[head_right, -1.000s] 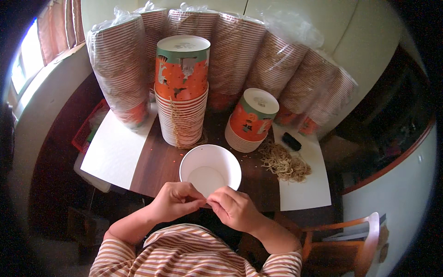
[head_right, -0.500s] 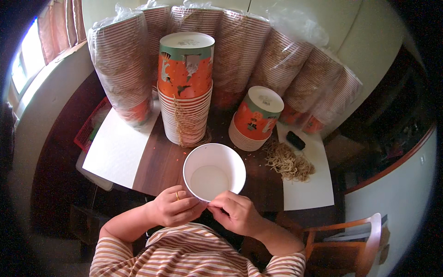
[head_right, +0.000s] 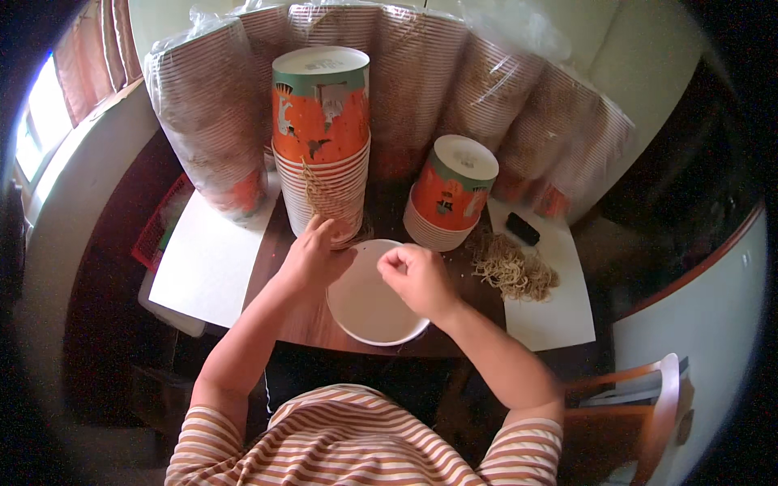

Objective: Securing stacks of paper cups with rubber bands and organizing them in a packaging station.

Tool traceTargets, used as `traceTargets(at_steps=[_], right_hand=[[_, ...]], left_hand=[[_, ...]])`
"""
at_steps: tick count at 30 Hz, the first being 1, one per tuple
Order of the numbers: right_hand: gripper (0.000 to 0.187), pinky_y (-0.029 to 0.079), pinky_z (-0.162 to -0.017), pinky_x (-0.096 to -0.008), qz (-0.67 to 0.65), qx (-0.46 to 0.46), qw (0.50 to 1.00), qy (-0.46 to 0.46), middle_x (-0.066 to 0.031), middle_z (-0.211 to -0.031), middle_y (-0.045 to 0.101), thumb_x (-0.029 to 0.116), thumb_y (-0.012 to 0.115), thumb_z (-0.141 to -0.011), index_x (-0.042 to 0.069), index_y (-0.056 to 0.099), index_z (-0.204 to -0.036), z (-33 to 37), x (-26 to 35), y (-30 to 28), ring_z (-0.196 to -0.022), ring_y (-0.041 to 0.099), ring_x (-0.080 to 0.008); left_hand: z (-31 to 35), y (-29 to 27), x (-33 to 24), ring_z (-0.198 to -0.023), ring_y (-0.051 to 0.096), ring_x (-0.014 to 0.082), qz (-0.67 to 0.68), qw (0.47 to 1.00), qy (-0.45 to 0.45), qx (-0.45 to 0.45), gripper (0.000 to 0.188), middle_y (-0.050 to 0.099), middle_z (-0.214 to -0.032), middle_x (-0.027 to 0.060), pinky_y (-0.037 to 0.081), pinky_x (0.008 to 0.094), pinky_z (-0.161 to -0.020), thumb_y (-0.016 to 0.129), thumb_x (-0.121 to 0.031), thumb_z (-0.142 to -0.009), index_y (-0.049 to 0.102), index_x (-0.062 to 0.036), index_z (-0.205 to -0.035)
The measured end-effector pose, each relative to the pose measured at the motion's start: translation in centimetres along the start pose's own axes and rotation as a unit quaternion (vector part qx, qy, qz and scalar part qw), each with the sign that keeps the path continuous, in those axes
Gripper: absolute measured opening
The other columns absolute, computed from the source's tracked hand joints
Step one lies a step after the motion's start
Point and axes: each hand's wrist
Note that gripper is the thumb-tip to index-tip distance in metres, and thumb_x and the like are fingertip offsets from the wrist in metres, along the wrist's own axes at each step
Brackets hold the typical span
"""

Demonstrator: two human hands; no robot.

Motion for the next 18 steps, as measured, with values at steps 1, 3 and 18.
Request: traceTargets(at_steps=[1,3,18], right_hand=[[0.011,0.042,-0.053,-0.0227,0.017,-0.007,1.0,-0.015,-0.0008,-0.066,0.061,0.011,0.065,-0.081,0.0,0.065,-0.08,-0.8,-0.5,0.3,-0.057,0.05,-0.0041],[0.013,0.043,-0.055,-0.024,0.002,0.011,0.999,0.031,-0.0024,-0.068,0.062,0.013,0.065,-0.08,0.0,0.065,-0.08,-1.5,-0.7,1.0,-0.058,0.052,-0.0061],[0.01,0.048,-0.062,-0.0324,0.08,0.033,0.996,-0.016,-0.0126,-0.076,0.063,0.008,0.064,-0.076,-0.001,0.065,-0.079,-2.3,-1.9,4.2,-0.069,0.062,-0.0227]], left_hand=[[-0.2,0.3,0.6,-0.087,0.059,0.0346,-0.001,1.0,-0.001,0.003,0.031,0.058,-0.096,0.0161,0.049,0.0404,-0.076,0.066,-0.016,-0.072,0.062,-0.0004,-0.098],[-0.2,0.5,1.3,-0.084,0.061,0.0343,0.1,0.985,-0.076,0.12,0.032,0.062,-0.091,0.0188,0.05,0.0384,-0.076,0.061,-0.011,-0.071,0.062,0.0022,-0.1],[3.0,-0.2,2.4,-0.079,0.055,0.0078,0.289,0.927,-0.213,0.109,0.03,0.063,-0.089,0.0053,0.045,0.0216,-0.07,0.047,-0.013,-0.093,0.058,0.0079,-0.111]])
Point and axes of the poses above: each hand's wrist, its own z-axis away from the middle knuckle, its own y-axis out of the palm, x = y × z
